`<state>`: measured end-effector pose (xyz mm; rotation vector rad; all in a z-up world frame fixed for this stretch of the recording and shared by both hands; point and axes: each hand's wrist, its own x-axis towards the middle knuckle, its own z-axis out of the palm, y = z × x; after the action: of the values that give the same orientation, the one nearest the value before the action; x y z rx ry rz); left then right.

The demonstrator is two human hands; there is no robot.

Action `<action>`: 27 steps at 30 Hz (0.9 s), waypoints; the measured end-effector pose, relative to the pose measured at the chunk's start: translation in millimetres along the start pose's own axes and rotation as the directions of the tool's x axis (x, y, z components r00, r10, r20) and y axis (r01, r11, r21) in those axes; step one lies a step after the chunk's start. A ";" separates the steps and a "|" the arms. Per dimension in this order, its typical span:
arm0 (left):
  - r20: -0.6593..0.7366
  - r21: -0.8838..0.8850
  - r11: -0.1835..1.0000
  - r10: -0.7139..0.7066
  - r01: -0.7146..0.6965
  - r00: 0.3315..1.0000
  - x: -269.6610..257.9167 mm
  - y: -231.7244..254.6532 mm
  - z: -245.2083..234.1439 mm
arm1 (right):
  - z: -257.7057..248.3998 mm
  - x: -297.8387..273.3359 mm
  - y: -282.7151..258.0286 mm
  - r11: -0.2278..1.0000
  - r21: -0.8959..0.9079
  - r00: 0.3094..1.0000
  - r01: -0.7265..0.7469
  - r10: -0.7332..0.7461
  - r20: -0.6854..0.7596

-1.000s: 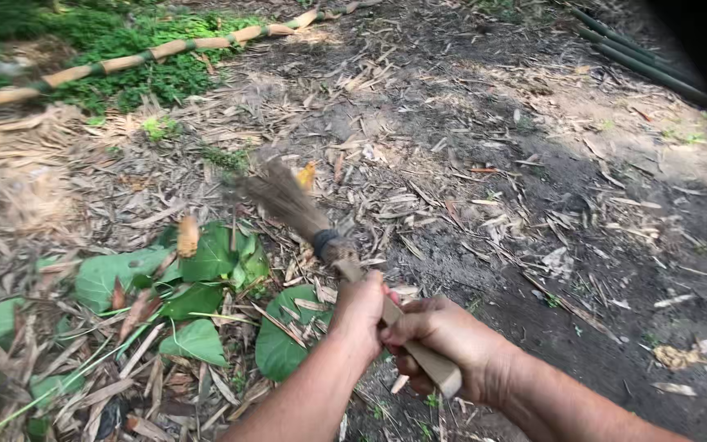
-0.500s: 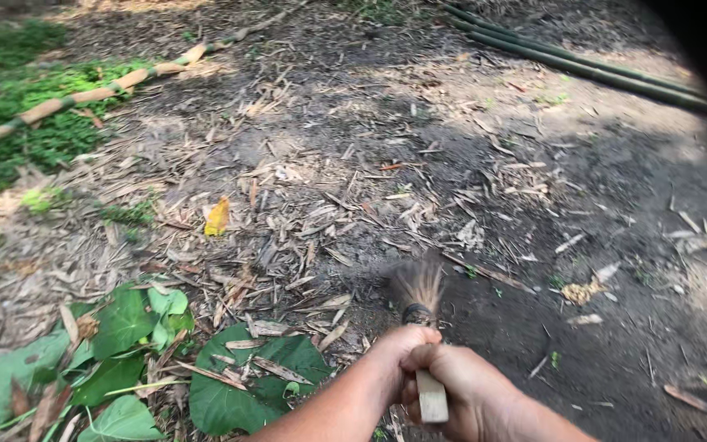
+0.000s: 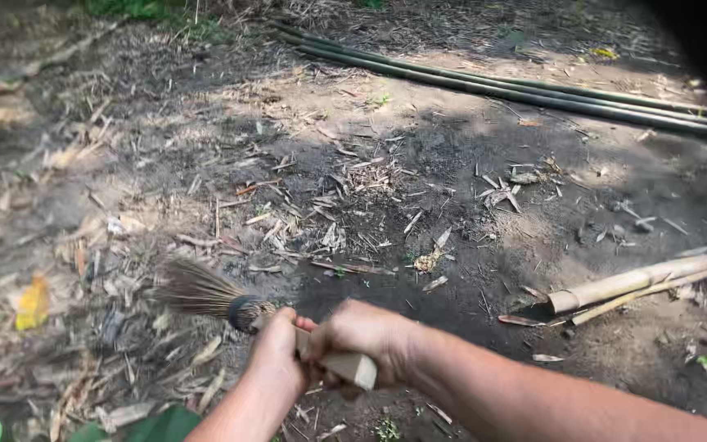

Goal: The person sweeps dry leaves and foliage across the dirt ground using a small hand broom.

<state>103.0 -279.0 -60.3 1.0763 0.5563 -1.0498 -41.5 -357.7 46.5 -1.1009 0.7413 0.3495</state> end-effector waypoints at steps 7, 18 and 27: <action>0.240 0.550 0.832 -0.237 0.069 0.941 12.1 -31.4 33.5 | 28.6 -5.8 46.9 0.883 0.336 0.898 0.327 -0.180 -0.401; 0.246 0.927 0.372 -0.707 0.053 0.663 33.1 -160.3 55.4 | 56.8 -33.8 103.3 0.502 0.604 0.575 0.619 0.235 -0.784; 0.061 0.997 0.077 -0.878 0.014 0.474 43.3 -314.3 19.1 | 43.6 -75.8 194.7 0.234 0.715 0.656 0.659 0.285 -0.699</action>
<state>-161.7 -343.2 -224.3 1.3282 -0.6088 -2.5839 -196.0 -227.3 -21.7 0.0233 1.2443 -0.8875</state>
